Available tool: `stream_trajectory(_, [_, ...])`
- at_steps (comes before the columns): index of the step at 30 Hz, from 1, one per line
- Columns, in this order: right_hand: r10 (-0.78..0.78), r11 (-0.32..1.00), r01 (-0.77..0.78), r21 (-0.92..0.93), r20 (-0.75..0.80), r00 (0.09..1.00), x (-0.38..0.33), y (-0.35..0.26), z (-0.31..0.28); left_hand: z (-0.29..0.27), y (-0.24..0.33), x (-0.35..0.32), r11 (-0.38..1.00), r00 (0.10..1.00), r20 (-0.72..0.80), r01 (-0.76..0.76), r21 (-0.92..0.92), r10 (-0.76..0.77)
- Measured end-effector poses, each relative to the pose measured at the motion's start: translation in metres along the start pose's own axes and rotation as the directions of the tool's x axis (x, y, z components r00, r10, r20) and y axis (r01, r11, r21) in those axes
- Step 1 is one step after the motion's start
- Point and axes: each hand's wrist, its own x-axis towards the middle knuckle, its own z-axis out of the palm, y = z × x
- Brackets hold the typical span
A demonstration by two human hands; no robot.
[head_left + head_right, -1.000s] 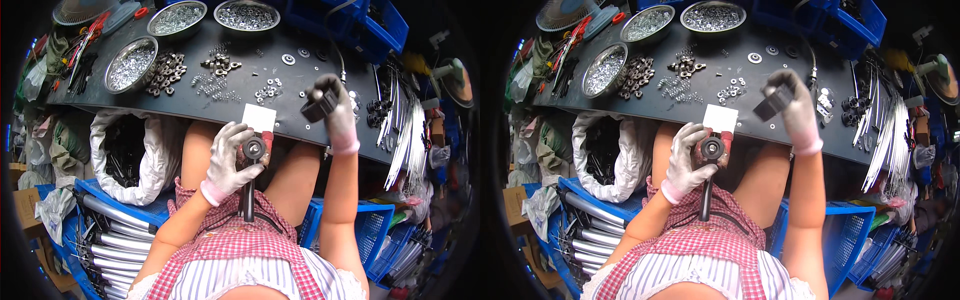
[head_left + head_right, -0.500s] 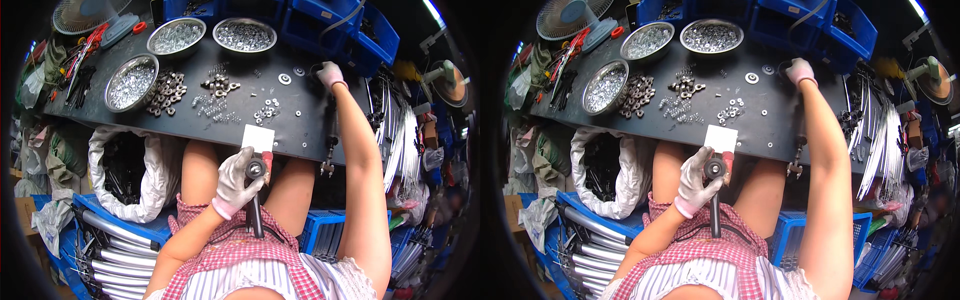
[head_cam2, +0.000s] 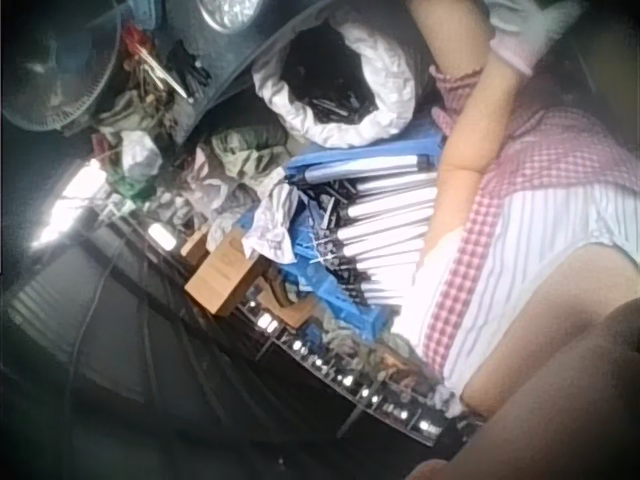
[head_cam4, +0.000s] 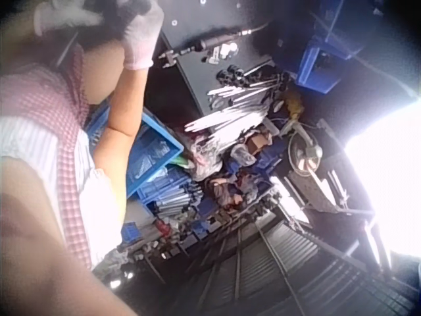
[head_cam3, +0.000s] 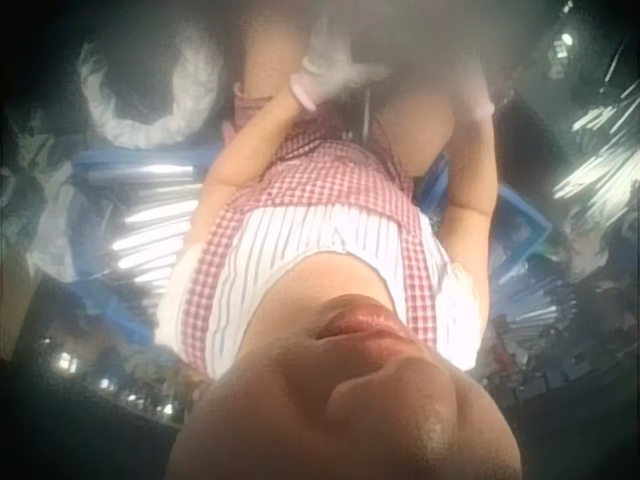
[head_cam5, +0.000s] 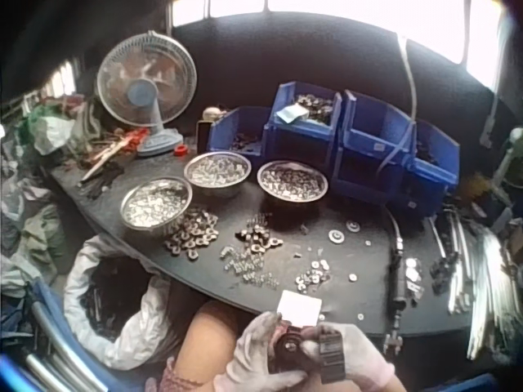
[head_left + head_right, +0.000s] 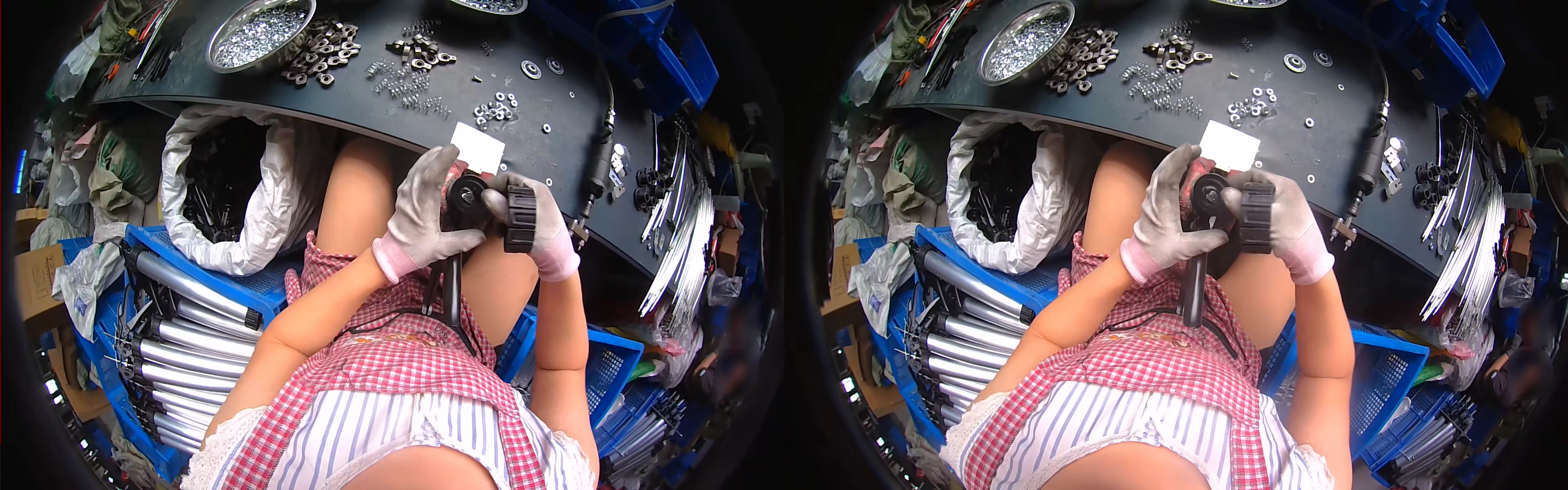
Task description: The recorder assembles mechanical hand tools (likely grease or caulking guns) by attaching handles, washers, and tubes using hand tools.
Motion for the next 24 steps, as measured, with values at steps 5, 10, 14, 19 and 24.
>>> stream_trajectory(5, [-0.166, 0.986, 0.167, 0.003, -0.125, 0.978, 0.002, 0.009, 0.012, -0.009, 0.001, 0.011, 0.965, 0.995, 0.059, -0.09, 0.247, 0.077])
stream_trajectory(10, [-0.106, 0.902, 0.233, 0.365, -0.335, 0.936, -0.022, 0.027, 0.012, -0.006, -0.006, 0.005, 0.98, 0.999, 0.048, -0.002, 0.199, -0.008])
stream_trajectory(14, [-0.128, 0.79, 0.329, 0.517, -0.386, 0.913, -0.02, 0.045, 0.01, -0.006, -0.004, 0.006, 0.975, 0.997, 0.072, 0.017, 0.223, -0.034])
stream_trajectory(19, [-0.294, 0.945, 0.325, 0.031, -0.353, 0.888, 0.003, 0.02, 0.018, -0.011, -0.01, 0.011, 0.961, 0.997, 0.081, -0.04, 0.275, 0.018])
stream_trajectory(24, [-0.388, 0.865, 0.242, -0.44, -0.28, 0.878, 0.018, 0.014, 0.02, -0.014, -0.011, 0.014, 0.949, 0.991, 0.131, -0.058, 0.309, 0.018])
